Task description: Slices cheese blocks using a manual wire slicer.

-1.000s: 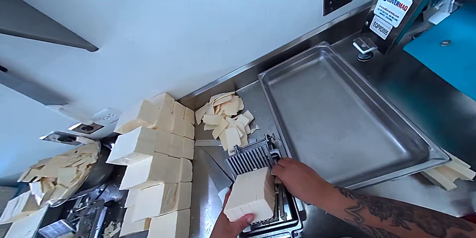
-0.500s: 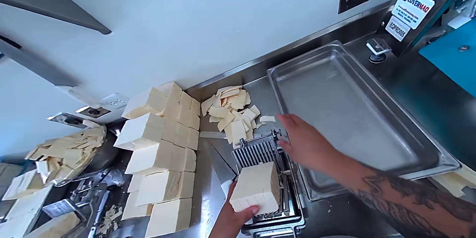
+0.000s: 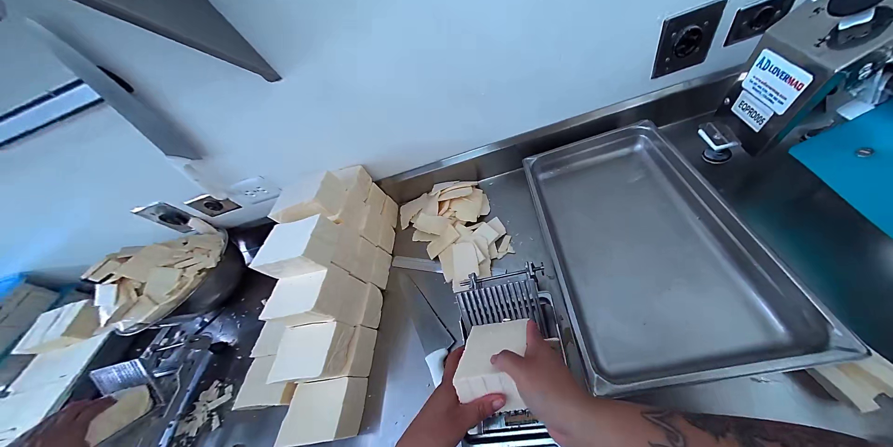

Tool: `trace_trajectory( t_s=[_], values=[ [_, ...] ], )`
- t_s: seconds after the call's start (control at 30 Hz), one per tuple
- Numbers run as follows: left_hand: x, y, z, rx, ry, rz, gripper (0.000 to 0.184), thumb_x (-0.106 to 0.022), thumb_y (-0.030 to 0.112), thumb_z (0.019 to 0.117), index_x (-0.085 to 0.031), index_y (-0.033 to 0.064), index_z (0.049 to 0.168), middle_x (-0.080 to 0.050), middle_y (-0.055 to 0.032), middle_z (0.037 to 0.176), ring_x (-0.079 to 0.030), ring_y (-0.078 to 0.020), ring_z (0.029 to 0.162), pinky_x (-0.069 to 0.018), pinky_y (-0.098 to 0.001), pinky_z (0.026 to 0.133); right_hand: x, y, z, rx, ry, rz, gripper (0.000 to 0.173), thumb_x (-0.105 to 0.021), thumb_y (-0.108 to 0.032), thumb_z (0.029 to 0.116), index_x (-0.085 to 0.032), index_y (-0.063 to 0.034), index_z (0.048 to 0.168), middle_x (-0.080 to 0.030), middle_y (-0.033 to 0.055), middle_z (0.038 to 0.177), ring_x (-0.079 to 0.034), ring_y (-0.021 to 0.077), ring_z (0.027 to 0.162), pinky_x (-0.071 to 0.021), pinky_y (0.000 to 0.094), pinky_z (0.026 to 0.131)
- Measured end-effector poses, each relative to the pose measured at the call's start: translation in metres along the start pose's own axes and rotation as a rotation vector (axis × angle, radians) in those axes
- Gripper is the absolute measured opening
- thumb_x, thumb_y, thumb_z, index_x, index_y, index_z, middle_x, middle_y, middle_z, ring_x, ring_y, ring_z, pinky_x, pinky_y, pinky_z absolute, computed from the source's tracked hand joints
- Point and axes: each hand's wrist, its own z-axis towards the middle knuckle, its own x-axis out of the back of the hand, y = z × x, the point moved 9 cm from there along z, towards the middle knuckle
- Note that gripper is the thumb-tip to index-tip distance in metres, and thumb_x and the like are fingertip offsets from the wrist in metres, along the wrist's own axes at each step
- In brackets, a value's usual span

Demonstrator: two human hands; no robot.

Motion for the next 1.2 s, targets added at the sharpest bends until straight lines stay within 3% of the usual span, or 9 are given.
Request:
trace_trajectory(
  t_s=[0.2, 0.33, 0.4, 0.5, 0.6, 0.7, 0.83, 1.07, 1.2],
  values=[
    [0.005, 0.029, -0.014, -0.171, 0.087, 0.183, 0.122, -0.083, 0.056, 0.0737, -0.021, -0.0101, 0.156, -0.025, -0.0330, 0.159, -0.041, -0.0309, 0.144, -0.0403, -0.0427, 0.115, 0.002, -0.019, -0.028, 0.185, 0.069, -0.147, 0.098, -0.067, -0.023, 0.0956, 0.000, 0.0082, 0.160, -0.008, 0.0328, 0.167, -0.017, 0.0390, 0.156, -0.0218, 0.0461, 0.126],
    [0.002, 0.122, -0.023, -0.412, 0.279, 0.554, 0.124, -0.080, 0.060, 0.0756, -0.020, -0.0143, 0.155, -0.020, -0.0395, 0.159, -0.023, -0.0547, 0.148, -0.0133, -0.0731, 0.118, 0.034, -0.057, -0.047, 0.513, 0.096, 0.132, 0.080, -0.060, -0.016, 0.0981, -0.015, 0.0072, 0.160, -0.034, 0.0279, 0.160, -0.047, 0.0236, 0.142, -0.0424, 0.0363, 0.115],
    [-0.008, 0.168, -0.005, -0.462, 0.331, 0.748, 0.127, -0.075, 0.067, 0.0762, -0.018, -0.0132, 0.156, -0.023, -0.0369, 0.160, -0.024, -0.0534, 0.149, -0.0075, -0.0763, 0.117, 0.059, -0.076, -0.028, 0.607, 0.068, 0.288, 0.072, -0.053, -0.016, 0.0987, -0.021, 0.0058, 0.159, -0.047, 0.0234, 0.151, -0.057, 0.0185, 0.131, -0.0502, 0.0342, 0.108],
    [-0.033, 0.209, 0.057, -0.506, 0.338, 0.883, 0.123, -0.075, 0.063, 0.0783, -0.018, -0.0121, 0.157, -0.032, -0.0334, 0.158, -0.033, -0.0477, 0.148, -0.0133, -0.0725, 0.119, 0.113, -0.097, 0.019, 0.625, 0.103, 0.462, 0.057, -0.045, -0.015, 0.1010, -0.037, -0.0016, 0.155, -0.062, 0.0163, 0.135, -0.066, 0.0185, 0.116, -0.0566, 0.0372, 0.098],
    [-0.063, 0.210, 0.141, -0.264, 0.090, 0.871, 0.119, -0.072, 0.059, 0.0865, -0.004, -0.0054, 0.161, -0.018, -0.0285, 0.165, -0.019, -0.0411, 0.154, -0.0081, -0.0654, 0.123, 0.169, -0.097, 0.074, 0.560, 0.190, 0.528, 0.049, -0.042, -0.011, 0.1027, -0.046, -0.0046, 0.151, -0.065, 0.0167, 0.129, -0.067, 0.0224, 0.112, -0.0565, 0.0406, 0.094],
    [-0.091, 0.198, 0.209, -0.054, -0.114, 0.993, 0.118, -0.060, 0.068, 0.0907, 0.003, -0.0024, 0.161, -0.002, -0.0250, 0.169, 0.002, -0.0402, 0.157, 0.0065, -0.0718, 0.118, 0.212, -0.084, 0.125, 0.480, 0.255, 0.533, 0.047, -0.042, -0.008, 0.1032, -0.046, -0.0007, 0.149, -0.061, 0.0199, 0.133, -0.065, 0.0239, 0.116, -0.0543, 0.0408, 0.097],
    [-0.103, 0.187, 0.281, 0.005, -0.167, 1.104, 0.117, -0.051, 0.075, 0.0908, 0.003, -0.0006, 0.162, 0.000, -0.0222, 0.170, 0.011, -0.0400, 0.156, 0.0176, -0.0734, 0.113, 0.249, -0.086, 0.188, 0.459, 0.308, 0.495, 0.044, -0.041, -0.007, 0.1053, -0.047, 0.0030, 0.147, -0.060, 0.0218, 0.134, -0.063, 0.0242, 0.117, -0.0528, 0.0406, 0.099],
    [-0.074, 0.165, 0.370, -0.039, 0.084, 0.931, 0.110, -0.070, 0.065, 0.0844, -0.016, 0.0145, 0.165, 0.001, -0.0089, 0.172, 0.013, -0.0383, 0.156, 0.0114, -0.0792, 0.111, 0.268, -0.117, 0.273, 0.472, 0.391, 0.125, 0.051, -0.045, -0.009, 0.1072, -0.037, -0.0046, 0.157, -0.051, 0.0229, 0.149, -0.055, 0.0330, 0.133, -0.0450, 0.0519, 0.109],
    [-0.055, 0.147, 0.384, -0.091, 0.223, 0.687, 0.105, -0.089, 0.043, 0.0755, -0.035, 0.0082, 0.158, -0.012, -0.0091, 0.171, -0.006, -0.0360, 0.157, -0.0159, -0.0685, 0.120, 0.258, -0.132, 0.288, 0.513, 0.461, -0.242, 0.056, -0.046, -0.014, 0.1068, -0.031, -0.0035, 0.160, -0.049, 0.0230, 0.152, -0.051, 0.0351, 0.139, -0.0401, 0.0533, 0.114]
  ],
)
